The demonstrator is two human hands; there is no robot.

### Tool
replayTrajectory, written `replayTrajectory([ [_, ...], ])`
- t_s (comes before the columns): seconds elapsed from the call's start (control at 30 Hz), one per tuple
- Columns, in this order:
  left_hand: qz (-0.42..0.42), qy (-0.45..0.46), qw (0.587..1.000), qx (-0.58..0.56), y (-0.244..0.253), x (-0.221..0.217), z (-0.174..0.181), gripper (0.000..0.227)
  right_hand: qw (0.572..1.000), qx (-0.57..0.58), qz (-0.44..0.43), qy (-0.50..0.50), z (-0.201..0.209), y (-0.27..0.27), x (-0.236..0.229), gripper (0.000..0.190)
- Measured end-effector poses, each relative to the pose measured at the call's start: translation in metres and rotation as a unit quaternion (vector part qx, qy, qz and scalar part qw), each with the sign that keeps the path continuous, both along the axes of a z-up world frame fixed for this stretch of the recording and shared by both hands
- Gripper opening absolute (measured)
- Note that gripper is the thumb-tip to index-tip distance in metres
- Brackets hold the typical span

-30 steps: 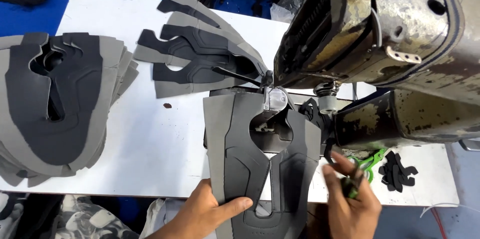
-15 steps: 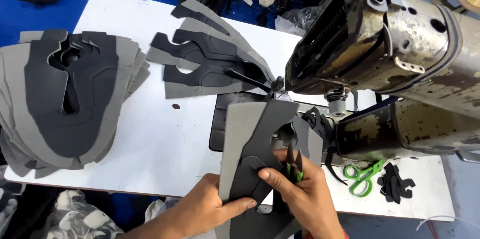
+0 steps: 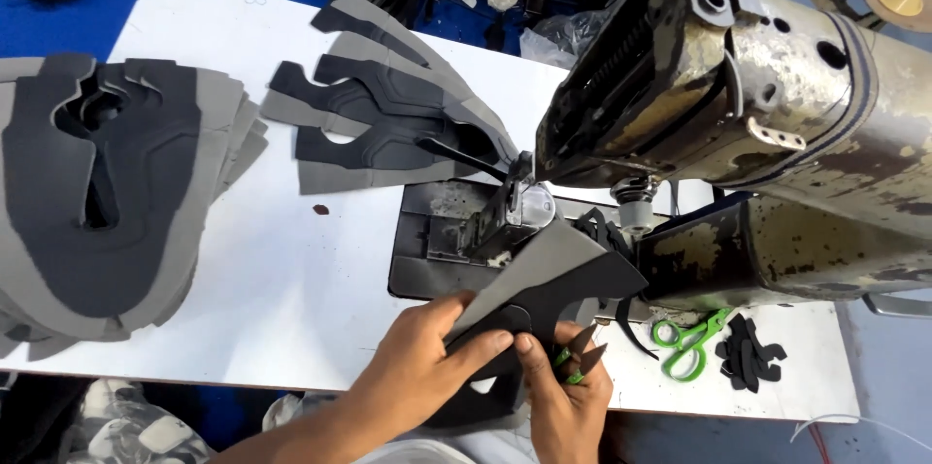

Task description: Sewing together pre-cut fabric and foam components of a shoe upper using an industrial sewing machine.

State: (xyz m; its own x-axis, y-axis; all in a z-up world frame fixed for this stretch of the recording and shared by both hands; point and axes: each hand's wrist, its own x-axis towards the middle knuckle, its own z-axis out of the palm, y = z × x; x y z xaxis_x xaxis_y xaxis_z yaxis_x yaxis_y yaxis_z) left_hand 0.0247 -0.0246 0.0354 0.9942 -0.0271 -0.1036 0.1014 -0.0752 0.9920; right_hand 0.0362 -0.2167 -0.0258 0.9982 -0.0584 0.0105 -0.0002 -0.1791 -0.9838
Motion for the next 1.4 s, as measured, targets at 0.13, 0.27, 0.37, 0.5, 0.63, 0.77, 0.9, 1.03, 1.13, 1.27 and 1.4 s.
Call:
replayTrajectory([
  [0.13, 0.007, 0.027, 0.997, 0.065, -0.008, 0.017, 0.004, 0.041, 0.994, 0.039, -0.083, 0.057, -0.011, -0.001, 0.000, 0.027],
  [0.27, -0.029, -0.002, 0.996, 0.086, -0.003, 0.036, -0.007, 0.035, 0.985, 0.103, -0.101, 0.094, -0.011, 0.001, 0.005, 0.022],
  [0.37, -0.103, 0.010, 0.992, 0.067, 0.013, 0.060, -0.004, 0.031, 0.971, 0.156, -0.099, 0.151, -0.025, -0.006, 0.012, 0.026],
  [0.5, -0.192, 0.077, 0.978, 0.036, 0.034, 0.101, -0.005, 0.029, 0.963, 0.122, -0.021, 0.239, -0.006, 0.002, 0.027, 0.010],
  [0.63, -0.237, 0.177, 0.955, -0.029, 0.049, 0.135, 0.000, 0.030, 0.957, 0.144, 0.034, 0.251, -0.006, 0.021, 0.040, 0.014],
  [0.77, -0.271, 0.190, 0.941, -0.072, 0.061, 0.161, 0.007, 0.033, 0.949, 0.220, 0.015, 0.225, -0.002, 0.045, 0.049, 0.024],
  [0.9, -0.307, 0.182, 0.933, -0.048, 0.066, 0.180, 0.014, 0.033, 0.945, 0.232, -0.006, 0.230, 0.005, 0.059, 0.056, 0.018],
  [1.03, -0.343, 0.199, 0.918, -0.014, 0.068, 0.189, 0.011, 0.031, 0.950, 0.237, 0.004, 0.205, 0.005, 0.067, 0.055, 0.022],
  [1.13, -0.355, 0.190, 0.915, 0.012, 0.069, 0.195, 0.012, 0.030, 0.948, 0.244, -0.008, 0.202, 0.008, 0.076, 0.055, 0.020],
  [1.27, -0.373, 0.203, 0.903, 0.066, 0.072, 0.203, 0.017, 0.028, 0.961, 0.207, -0.023, 0.181, 0.005, 0.087, 0.053, 0.024],
  [1.4, -0.379, 0.194, 0.902, 0.077, 0.073, 0.206, 0.009, 0.029, 0.961, 0.211, -0.047, 0.174, 0.008, 0.093, 0.055, 0.023],
])
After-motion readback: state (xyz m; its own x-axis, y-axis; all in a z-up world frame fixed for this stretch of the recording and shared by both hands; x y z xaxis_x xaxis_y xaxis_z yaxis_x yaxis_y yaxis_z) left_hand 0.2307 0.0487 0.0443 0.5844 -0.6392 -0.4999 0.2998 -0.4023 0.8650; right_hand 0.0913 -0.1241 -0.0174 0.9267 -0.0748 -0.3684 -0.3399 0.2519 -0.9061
